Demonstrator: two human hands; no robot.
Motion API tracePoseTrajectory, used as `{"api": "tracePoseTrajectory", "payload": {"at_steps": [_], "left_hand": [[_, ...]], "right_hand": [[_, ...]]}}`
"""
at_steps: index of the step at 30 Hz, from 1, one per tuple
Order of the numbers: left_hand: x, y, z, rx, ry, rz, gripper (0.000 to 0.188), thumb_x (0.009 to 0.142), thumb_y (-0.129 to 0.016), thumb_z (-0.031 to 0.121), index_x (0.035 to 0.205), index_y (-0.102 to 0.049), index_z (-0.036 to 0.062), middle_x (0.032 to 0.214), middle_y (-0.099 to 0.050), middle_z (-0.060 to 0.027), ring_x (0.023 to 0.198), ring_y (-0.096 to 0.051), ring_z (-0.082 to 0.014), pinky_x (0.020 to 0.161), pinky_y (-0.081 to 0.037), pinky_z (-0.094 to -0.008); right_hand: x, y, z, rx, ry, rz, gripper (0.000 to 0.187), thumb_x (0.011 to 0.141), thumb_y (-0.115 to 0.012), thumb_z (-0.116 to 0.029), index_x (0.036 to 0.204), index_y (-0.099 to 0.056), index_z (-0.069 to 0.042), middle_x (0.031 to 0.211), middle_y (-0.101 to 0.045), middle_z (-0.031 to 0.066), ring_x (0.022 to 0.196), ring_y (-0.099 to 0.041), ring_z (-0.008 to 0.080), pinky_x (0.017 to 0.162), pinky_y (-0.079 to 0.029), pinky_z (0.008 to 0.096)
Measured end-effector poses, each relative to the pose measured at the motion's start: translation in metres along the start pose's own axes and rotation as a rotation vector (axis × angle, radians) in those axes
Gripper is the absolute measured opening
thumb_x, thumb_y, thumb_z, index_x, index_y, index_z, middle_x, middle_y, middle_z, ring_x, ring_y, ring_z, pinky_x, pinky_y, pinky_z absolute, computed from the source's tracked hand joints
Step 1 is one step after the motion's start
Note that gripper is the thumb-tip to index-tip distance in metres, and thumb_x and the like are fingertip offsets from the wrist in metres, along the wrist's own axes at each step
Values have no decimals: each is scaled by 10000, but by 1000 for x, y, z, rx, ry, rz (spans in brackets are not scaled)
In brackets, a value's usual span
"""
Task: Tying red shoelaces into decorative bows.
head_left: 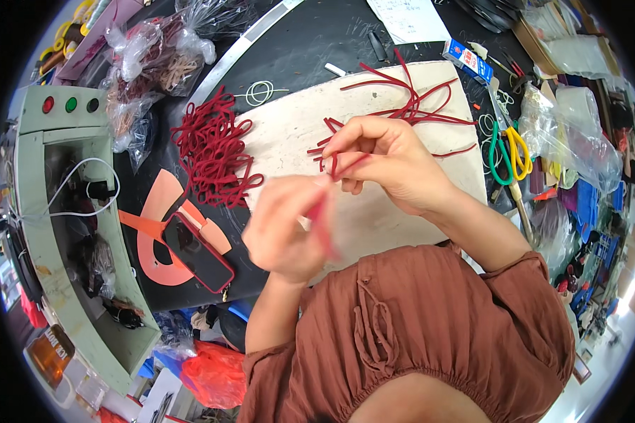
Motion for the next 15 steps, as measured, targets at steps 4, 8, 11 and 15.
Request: {"api": "tracePoseTrajectory", "payload": {"at_steps": [4,8,11,15], "left_hand": [[-1,-2,-4,-62,73,16,173,677,-626,-88,841,-597,-43,762,-601,-112,638,-573,-170,566,-461,-255],[-21,5,-68,-750,737,246,105,822,-543,-2,915,-577,-35,908,-600,-104,689,-562,-124,618,-462,-235],[-31,-8,-72,-853,942,103,115,799,-572,-11,910,-597,-33,871,-617,-105,671,-576,-129,611,-470,-241],[-51,-31,-62,-916,1196,-122,138,762,-630,8,889,-620,-44,773,-623,-85,623,-567,-120,583,-456,-236]], "right_hand": [[-1,-3,13,123,-118,24,106,781,-601,-37,883,-579,-17,760,-596,25,632,-539,64,574,-446,204],[2,13,-9,81,-7,20,175,781,-593,-22,952,-559,-26,911,-570,36,758,-550,84,657,-450,221],[-7,15,-63,-679,435,135,218,749,-611,-27,962,-614,-71,981,-564,65,882,-544,155,782,-430,271],[-30,-51,-95,-1294,1166,33,198,706,-592,-114,889,-655,-155,997,-574,19,979,-504,208,807,-415,341]]}}
Point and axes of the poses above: each hand's wrist, its own x-axis towards the middle knuckle, its own y-axis out of the back of the hand, z = x × y, the point moved 10 cm from there along x, towards the middle knuckle
